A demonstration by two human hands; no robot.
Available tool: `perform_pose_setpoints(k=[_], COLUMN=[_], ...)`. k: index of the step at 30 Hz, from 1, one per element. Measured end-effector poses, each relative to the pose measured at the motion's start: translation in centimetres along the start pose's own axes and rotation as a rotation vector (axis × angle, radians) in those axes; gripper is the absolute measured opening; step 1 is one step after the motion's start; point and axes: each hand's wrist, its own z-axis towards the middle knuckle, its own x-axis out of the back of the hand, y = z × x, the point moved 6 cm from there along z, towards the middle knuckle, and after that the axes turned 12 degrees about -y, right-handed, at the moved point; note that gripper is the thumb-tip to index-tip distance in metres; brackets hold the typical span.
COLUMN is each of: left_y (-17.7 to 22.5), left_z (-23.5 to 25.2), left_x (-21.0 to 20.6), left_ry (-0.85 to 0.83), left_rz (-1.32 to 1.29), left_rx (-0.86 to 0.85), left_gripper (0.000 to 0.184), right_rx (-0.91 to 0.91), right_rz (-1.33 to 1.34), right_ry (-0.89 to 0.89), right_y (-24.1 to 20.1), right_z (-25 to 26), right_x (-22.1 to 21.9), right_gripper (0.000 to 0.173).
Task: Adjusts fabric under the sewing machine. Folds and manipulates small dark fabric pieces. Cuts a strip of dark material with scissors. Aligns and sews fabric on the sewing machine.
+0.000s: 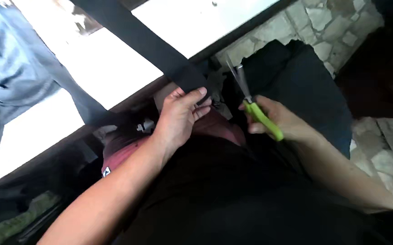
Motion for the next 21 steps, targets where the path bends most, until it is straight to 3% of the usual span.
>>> perform_pose_setpoints(k=[2,6,9,21], left_y=[0.1,0.1,0.2,0.0], left_z=[0.0,0.0,0.2,0.0], left_x=[-0.1,-0.2,-0.4,-0.3], left_ry=[-0.005,0.017,0.020,-0.018], left_rz=[0.028,0.070,0.083,0.068], left_rx=[-0.024,-0.053,-0.072,-0.108], left_gripper=[0.009,0.006,0.006,0.009], right_rx=[-0.052,-0.050,-0.020,0.089], right_rz=[-0.100,-0.213,-0.257,-0.324], right_ry=[-0.042,-0.118,-0.097,0.004], right_y=[0.4,0.1,-0.5,-1.3], right_z=[0.4,0.8,1.5,2.4], right_x=[-1.2,-1.9,-2.2,-2.5], right_gripper=[0.071,0.070,0.056,0.040])
